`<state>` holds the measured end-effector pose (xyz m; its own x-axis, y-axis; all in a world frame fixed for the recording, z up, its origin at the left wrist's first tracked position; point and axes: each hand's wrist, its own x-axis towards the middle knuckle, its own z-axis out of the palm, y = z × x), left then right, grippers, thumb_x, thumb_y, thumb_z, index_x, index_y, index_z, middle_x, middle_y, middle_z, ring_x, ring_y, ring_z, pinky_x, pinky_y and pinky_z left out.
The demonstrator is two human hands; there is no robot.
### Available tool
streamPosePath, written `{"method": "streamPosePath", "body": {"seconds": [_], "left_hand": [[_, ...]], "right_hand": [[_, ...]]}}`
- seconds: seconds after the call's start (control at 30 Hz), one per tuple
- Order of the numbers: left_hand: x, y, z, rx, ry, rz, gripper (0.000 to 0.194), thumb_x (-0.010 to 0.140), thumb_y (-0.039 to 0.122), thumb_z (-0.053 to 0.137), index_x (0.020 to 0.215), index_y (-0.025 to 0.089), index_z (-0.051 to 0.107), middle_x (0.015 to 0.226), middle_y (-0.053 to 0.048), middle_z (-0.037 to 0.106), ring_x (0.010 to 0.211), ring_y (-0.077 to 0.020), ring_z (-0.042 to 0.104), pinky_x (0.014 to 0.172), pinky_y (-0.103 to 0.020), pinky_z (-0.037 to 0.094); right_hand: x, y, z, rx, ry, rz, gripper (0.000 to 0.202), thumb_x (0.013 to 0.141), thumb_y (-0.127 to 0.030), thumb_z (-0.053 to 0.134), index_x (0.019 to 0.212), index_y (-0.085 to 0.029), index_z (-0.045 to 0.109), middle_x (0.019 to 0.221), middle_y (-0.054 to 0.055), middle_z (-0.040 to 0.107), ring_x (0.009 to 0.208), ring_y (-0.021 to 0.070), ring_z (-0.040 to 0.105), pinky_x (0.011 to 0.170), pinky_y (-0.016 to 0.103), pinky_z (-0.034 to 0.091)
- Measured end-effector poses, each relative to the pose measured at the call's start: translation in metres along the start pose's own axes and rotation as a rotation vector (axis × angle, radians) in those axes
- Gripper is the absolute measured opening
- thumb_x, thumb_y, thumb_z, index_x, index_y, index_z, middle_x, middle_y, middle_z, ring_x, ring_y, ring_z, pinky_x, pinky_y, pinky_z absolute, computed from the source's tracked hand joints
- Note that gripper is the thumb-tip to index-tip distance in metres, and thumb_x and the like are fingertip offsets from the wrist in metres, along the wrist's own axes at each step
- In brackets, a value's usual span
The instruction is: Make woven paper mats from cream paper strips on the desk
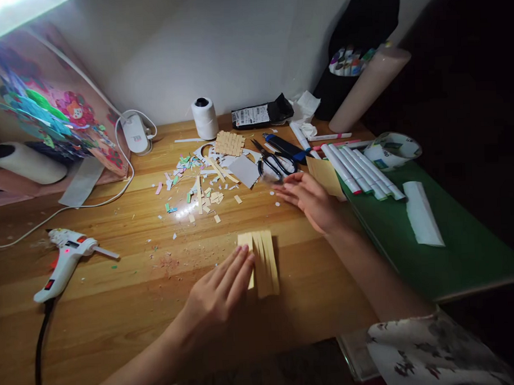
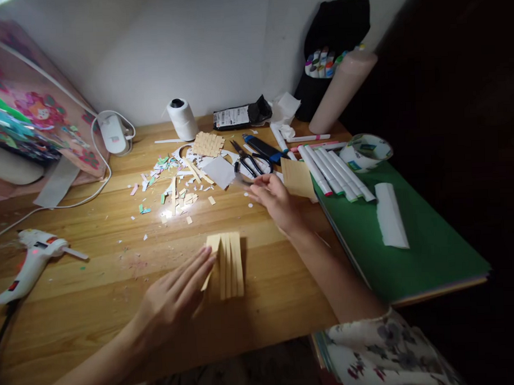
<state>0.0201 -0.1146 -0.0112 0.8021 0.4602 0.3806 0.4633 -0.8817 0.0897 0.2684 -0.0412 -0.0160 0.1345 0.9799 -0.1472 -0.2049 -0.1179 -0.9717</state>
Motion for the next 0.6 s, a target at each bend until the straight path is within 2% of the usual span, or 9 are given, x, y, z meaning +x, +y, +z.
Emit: {"method": "streamPosePath", "body": {"seconds": [0.1, 0.2, 0.33, 0.47, 0.6], "left_hand": [[-0.005, 0.009, 0.009, 0.066, -0.077, 0.097, 0.045, 0.086, 0.003, 0.031, 0.128, -0.001, 0.046, 0.129, -0.018, 0.055, 0.129, -0.0270, 0.039, 0.101, -0.035, 0.045], [-0.006, 0.018, 0.017, 0.167, -0.122, 0.075, 0.042, 0.085, 0.002, 0.031, 0.122, -0.003, 0.051, 0.128, -0.021, 0.054, 0.128, -0.0319, 0.039, 0.101, -0.040, 0.045], [-0.001, 0.028, 0.020, 0.223, -0.152, 0.035, 0.042, 0.087, 0.005, 0.031, 0.125, -0.006, 0.048, 0.128, -0.023, 0.053, 0.126, -0.0341, 0.041, 0.098, -0.042, 0.047], [0.009, 0.032, 0.010, 0.180, -0.044, 0.006, 0.048, 0.086, 0.002, 0.030, 0.132, -0.009, 0.037, 0.126, -0.024, 0.054, 0.127, -0.0337, 0.038, 0.098, -0.041, 0.047], [0.012, 0.028, 0.006, 0.130, 0.026, -0.086, 0.053, 0.088, 0.003, 0.032, 0.140, -0.006, 0.025, 0.130, -0.021, 0.051, 0.132, -0.0312, 0.031, 0.101, -0.040, 0.046]], "right_hand": [[-0.001, -0.003, -0.002, -0.016, -0.089, 0.031, 0.017, 0.077, -0.031, 0.059, 0.086, -0.022, 0.047, 0.085, 0.000, 0.061, 0.090, 0.0170, 0.067, 0.088, 0.037, 0.051], [-0.005, -0.003, 0.002, -0.095, -0.165, 0.082, 0.020, 0.076, -0.034, 0.060, 0.087, -0.021, 0.048, 0.084, 0.000, 0.059, 0.084, 0.0165, 0.067, 0.080, 0.035, 0.053], [-0.008, 0.002, 0.009, -0.162, -0.183, 0.039, 0.023, 0.073, -0.034, 0.064, 0.085, -0.020, 0.051, 0.080, -0.001, 0.056, 0.073, 0.0139, 0.063, 0.073, 0.032, 0.052], [-0.007, 0.003, 0.010, -0.169, -0.165, 0.006, 0.023, 0.070, -0.032, 0.068, 0.081, -0.020, 0.051, 0.075, -0.003, 0.055, 0.065, 0.0108, 0.058, 0.069, 0.029, 0.049], [-0.008, -0.001, 0.008, -0.180, -0.141, -0.043, 0.020, 0.072, -0.031, 0.067, 0.079, -0.020, 0.052, 0.072, -0.004, 0.053, 0.065, 0.0108, 0.056, 0.067, 0.027, 0.048]]}}
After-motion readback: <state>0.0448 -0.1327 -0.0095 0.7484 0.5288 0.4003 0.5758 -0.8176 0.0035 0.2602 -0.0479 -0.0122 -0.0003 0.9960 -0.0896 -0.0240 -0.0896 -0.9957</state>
